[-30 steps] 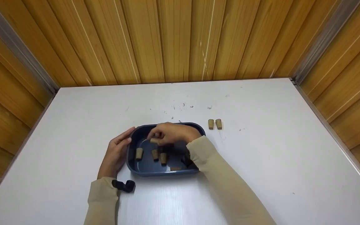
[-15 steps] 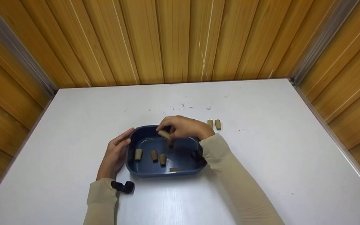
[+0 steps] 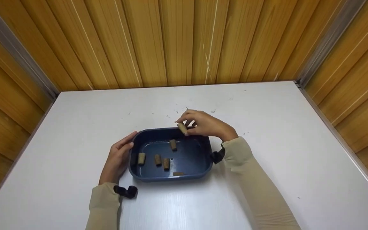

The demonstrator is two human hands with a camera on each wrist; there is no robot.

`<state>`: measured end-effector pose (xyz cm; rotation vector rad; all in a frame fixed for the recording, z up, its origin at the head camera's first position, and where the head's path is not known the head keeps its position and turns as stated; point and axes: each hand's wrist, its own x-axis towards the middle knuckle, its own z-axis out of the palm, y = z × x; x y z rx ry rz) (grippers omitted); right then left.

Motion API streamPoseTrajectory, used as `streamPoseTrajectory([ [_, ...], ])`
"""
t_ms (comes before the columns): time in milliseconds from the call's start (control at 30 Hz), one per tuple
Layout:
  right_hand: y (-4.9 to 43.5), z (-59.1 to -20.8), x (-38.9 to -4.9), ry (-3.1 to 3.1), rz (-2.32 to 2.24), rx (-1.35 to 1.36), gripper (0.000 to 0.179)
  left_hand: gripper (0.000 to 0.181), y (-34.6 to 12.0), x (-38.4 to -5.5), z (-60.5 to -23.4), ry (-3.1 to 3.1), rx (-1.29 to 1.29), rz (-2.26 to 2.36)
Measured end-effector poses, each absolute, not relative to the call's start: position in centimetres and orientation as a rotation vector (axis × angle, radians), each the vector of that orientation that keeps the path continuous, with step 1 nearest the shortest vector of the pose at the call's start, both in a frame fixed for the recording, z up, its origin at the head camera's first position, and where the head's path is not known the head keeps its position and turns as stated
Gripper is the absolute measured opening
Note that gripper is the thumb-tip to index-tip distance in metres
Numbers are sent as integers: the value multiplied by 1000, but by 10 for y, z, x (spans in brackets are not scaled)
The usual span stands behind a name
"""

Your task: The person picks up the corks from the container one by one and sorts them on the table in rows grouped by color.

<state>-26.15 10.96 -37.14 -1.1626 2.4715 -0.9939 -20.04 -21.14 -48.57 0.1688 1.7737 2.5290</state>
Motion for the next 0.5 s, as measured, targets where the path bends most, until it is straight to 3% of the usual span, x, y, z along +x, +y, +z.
streamPoseTrajectory([
  [500,155,-387,-266,2666,-1149,-940,42,48,-213,-198,-485,1776,157,2543],
])
